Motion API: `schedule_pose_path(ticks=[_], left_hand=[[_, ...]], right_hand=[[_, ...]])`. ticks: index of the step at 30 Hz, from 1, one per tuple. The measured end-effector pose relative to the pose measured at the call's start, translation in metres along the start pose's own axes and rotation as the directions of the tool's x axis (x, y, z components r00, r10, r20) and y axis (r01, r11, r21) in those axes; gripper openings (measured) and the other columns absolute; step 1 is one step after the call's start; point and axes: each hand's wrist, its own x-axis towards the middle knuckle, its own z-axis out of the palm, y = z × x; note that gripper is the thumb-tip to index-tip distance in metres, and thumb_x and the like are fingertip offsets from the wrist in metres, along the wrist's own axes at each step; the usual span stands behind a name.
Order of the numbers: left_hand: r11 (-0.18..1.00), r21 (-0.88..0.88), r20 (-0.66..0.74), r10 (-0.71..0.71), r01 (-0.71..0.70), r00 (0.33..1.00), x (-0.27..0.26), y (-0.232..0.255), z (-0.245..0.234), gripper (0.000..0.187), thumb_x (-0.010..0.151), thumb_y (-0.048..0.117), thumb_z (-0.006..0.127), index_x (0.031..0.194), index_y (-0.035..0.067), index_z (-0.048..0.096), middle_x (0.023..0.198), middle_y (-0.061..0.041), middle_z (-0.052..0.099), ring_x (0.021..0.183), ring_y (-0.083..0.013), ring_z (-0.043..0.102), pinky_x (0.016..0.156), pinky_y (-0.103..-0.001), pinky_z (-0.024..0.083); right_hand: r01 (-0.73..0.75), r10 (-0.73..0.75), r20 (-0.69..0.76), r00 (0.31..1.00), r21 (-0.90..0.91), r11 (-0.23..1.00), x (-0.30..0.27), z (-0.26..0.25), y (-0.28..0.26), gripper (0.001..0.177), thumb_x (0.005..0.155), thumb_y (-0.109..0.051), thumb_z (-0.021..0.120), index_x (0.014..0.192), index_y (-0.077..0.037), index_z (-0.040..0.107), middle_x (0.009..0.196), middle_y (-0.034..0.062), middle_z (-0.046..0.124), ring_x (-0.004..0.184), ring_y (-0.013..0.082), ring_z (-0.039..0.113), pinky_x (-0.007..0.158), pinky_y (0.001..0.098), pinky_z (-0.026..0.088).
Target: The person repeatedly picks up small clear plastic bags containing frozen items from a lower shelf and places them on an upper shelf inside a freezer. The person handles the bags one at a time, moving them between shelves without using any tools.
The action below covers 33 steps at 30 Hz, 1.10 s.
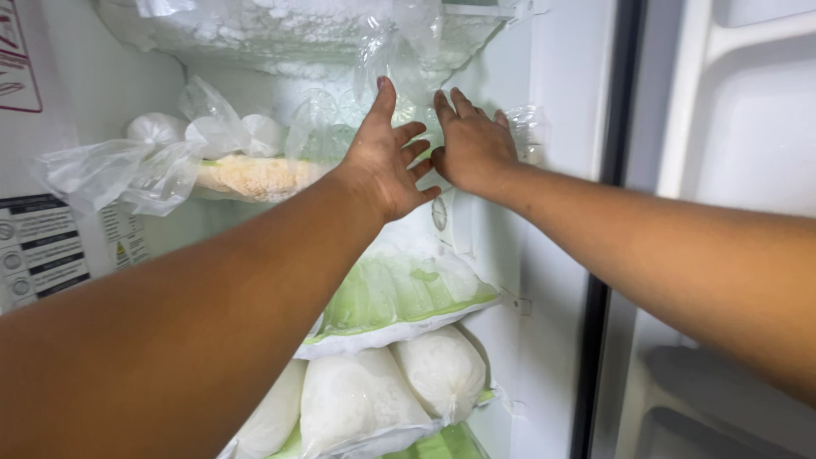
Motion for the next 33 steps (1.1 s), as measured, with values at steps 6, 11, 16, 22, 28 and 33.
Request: schedule_pose_path(ticks=[6,11,16,22,28,33], left_hand=[[0.999,-0.025,-0.043,-0.043,0.042,0.998,-0.012,-0.006,-0.013,0.098,0.085,0.078,0.043,0.159,0.015,0.032,0.168,-0.010,0.027,0.154,-0.0292,0.024,0.124,-0.056,0.019],[0.999,-0.006,-0.073,-0.036,0.036,0.997,-0.022,-0.012,-0.023,0.093,0.086,0.073,0.047,0.158,0.016,0.035,0.166,-0.009,0.031,0.153,-0.0292,0.028,0.123,-0.055,0.022],[0.999,-0.011,-0.112,-0.050,0.049,0.992,-0.030,-0.022,-0.031,0.086,0.087,0.065,0.052,0.157,0.016,0.037,0.165,-0.009,0.034,0.152,-0.0296,0.031,0.123,-0.055,0.023],[0.996,-0.037,-0.120,-0.088,0.084,0.989,-0.038,-0.036,-0.043,0.076,0.092,0.056,0.050,0.156,0.017,0.039,0.164,-0.009,0.036,0.150,-0.0291,0.033,0.123,-0.055,0.022],[0.988,-0.063,-0.177,-0.147,0.138,0.973,-0.050,-0.062,-0.055,0.061,0.097,0.046,0.045,0.151,0.019,0.046,0.161,-0.005,0.043,0.148,-0.0275,0.038,0.122,-0.054,0.023],[0.974,-0.090,-0.223,-0.221,0.206,0.949,-0.066,-0.090,-0.070,0.061,0.096,0.048,0.047,0.149,0.019,0.049,0.158,-0.004,0.047,0.145,-0.0273,0.042,0.122,-0.052,0.025]], right_hand=[[-0.048,0.058,0.168,0.984,-0.068,0.997,0.012,0.001,-0.006,0.099,0.087,-0.031,0.072,0.163,-0.014,0.009,0.170,0.0113,0.010,0.153,0.0323,0.025,0.122,0.0595,0.020],[-0.049,0.058,0.233,0.971,-0.045,0.998,0.017,0.009,-0.002,0.111,0.085,-0.036,0.074,0.164,-0.016,-0.002,0.171,0.0118,0.003,0.154,0.0337,0.019,0.123,0.0597,0.016],[-0.059,0.056,0.104,0.993,0.029,0.998,0.010,0.028,0.002,0.111,0.081,-0.037,0.075,0.162,-0.010,0.004,0.171,0.0140,0.006,0.157,0.0299,0.010,0.121,0.0641,0.009],[-0.100,0.121,-0.139,0.983,0.152,0.983,-0.038,0.049,-0.013,0.092,0.079,-0.029,0.074,0.157,-0.011,0.028,0.165,0.0146,0.022,0.154,0.0325,0.015,0.119,0.0650,0.007],[0.152,-0.035,-0.504,0.863,0.192,0.970,-0.112,0.060,-0.039,0.069,0.077,-0.014,0.075,0.143,-0.013,0.053,0.153,0.0185,0.042,0.145,0.0396,0.034,0.119,0.0597,0.025],[0.125,0.019,-0.345,0.938,0.390,0.912,-0.159,0.076,-0.057,0.057,0.078,-0.007,0.070,0.133,-0.013,0.058,0.135,0.0146,0.056,0.128,0.0367,0.049,0.102,0.0501,0.041]])
